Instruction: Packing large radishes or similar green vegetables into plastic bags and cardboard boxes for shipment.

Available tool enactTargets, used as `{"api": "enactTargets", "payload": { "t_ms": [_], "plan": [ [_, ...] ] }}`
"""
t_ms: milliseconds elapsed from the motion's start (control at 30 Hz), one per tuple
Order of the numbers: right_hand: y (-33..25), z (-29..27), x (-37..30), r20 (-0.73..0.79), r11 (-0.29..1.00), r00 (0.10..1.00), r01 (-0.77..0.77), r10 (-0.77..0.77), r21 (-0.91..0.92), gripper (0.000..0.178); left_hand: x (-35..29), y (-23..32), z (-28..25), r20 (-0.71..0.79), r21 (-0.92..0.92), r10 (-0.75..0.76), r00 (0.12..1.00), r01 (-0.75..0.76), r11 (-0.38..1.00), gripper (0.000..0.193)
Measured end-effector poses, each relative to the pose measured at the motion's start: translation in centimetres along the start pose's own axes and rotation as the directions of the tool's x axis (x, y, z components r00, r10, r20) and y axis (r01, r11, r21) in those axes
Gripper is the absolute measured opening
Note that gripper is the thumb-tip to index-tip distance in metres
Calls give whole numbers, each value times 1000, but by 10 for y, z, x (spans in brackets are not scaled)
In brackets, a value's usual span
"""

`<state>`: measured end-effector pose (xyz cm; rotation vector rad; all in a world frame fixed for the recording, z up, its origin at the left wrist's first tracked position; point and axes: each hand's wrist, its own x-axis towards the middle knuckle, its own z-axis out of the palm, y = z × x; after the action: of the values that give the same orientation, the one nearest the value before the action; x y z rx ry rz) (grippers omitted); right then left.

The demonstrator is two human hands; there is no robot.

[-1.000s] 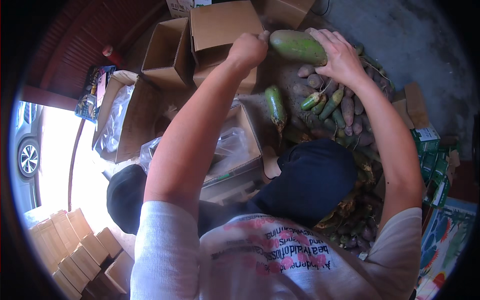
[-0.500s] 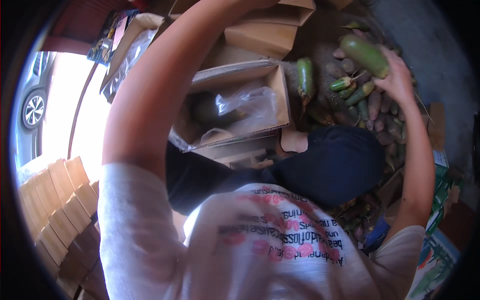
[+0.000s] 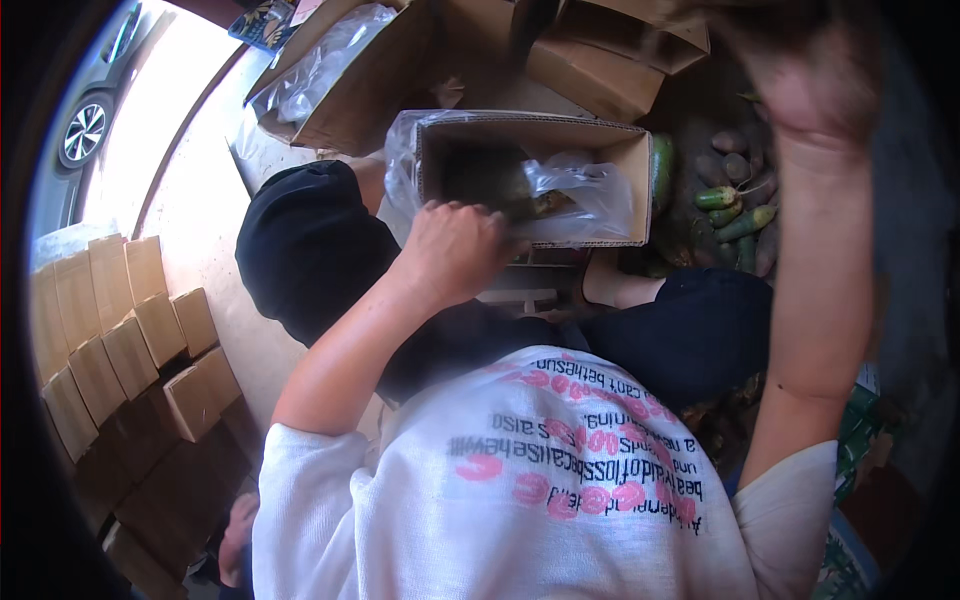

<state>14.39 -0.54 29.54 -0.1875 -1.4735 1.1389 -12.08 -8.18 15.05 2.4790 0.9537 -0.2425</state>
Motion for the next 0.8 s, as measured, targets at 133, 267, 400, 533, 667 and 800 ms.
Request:
{"api": "enactTargets", "payload": {
  "t_ms": [133, 267, 400, 533, 667, 800],
  "plan": [
    [69, 68, 0, -127, 962, 957, -246, 260, 117, 68, -21, -14, 5, 13, -30, 87, 996, -86, 996, 33],
    [117, 101, -52, -299, 879, 828, -468, 474, 96, 79, -31, -24, 6, -22, 32, 132, 991, -131, 991, 33],
    [140, 77, -113, -274, 658, 725, -688, 632, -305, 89, -42, -42, 9, -80, 71, 168, 982, -163, 984, 38],
    [139, 47, -156, -193, 336, 488, -789, 851, -514, 94, -48, -50, 11, -161, 37, 175, 971, -172, 984, 45],
    [156, 33, -178, -52, 134, 210, -776, 976, -617, 90, -47, -51, 7, -165, -49, 201, 966, -211, 976, 42],
    [178, 47, -181, -102, -32, 119, -485, 988, -874, 88, -42, -56, 11, -168, 24, 200, 965, -198, 980, 38]
  ]
}}
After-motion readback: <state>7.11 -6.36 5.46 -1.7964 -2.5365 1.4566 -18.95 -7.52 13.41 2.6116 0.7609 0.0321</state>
